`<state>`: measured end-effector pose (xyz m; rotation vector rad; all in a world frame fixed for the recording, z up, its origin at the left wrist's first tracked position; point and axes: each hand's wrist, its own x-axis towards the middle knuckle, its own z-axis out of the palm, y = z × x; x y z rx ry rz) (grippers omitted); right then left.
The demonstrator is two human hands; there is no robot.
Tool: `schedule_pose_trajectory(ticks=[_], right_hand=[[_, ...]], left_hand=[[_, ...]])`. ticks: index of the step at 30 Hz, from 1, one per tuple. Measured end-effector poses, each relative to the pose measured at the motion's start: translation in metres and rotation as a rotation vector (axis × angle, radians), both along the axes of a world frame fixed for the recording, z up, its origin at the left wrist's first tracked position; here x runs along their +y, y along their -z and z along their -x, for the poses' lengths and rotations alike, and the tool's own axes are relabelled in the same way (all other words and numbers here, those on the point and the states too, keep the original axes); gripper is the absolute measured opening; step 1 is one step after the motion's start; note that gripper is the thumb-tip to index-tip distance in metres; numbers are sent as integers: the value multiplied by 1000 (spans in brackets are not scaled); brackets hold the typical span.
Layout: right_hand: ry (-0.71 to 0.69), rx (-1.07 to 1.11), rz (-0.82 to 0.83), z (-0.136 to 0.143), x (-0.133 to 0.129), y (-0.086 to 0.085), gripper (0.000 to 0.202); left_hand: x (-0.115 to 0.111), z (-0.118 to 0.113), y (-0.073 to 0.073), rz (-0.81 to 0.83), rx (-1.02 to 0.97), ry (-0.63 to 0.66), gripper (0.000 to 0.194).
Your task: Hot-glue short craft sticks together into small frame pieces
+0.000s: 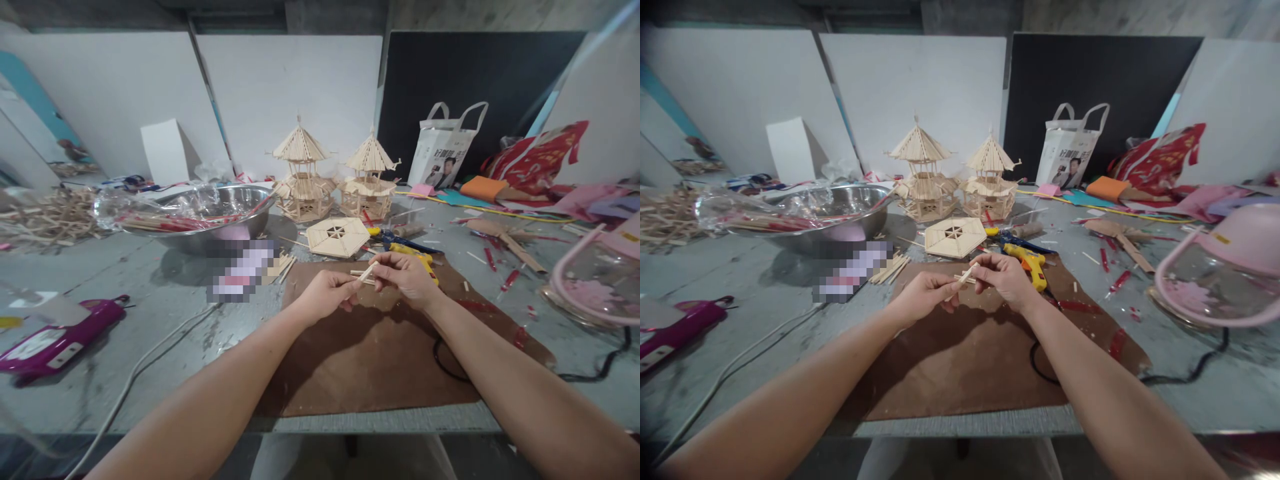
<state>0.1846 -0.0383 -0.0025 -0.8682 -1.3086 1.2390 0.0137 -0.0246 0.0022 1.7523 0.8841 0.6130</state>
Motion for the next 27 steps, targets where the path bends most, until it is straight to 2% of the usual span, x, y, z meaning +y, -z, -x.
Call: schedule_pose_trajectory(ticks=[4,9,14,19,23,27], right_hand=[[-27,53,18,-1,1,1,16],[-37,79,44,-3,1,1,16],[-69,-79,89,-1,1,3,19],[-117,-209,99,4,-2,5,21],[-155,-225,94,6,-5,2,21],[-218,-273,50,8,-6,3,22]], left_hand=[[-3,-1,-5,54,-57,9,36],[-4,-2,-7,0,-150,-57,37],[-3,-1,-8,-6,-348,-243,34],[-3,-1,-10,78,-495,-197,28],[-3,-2,-6,61,-414,-144,24],[-3,-2,-2,-26,-270,-123,27]])
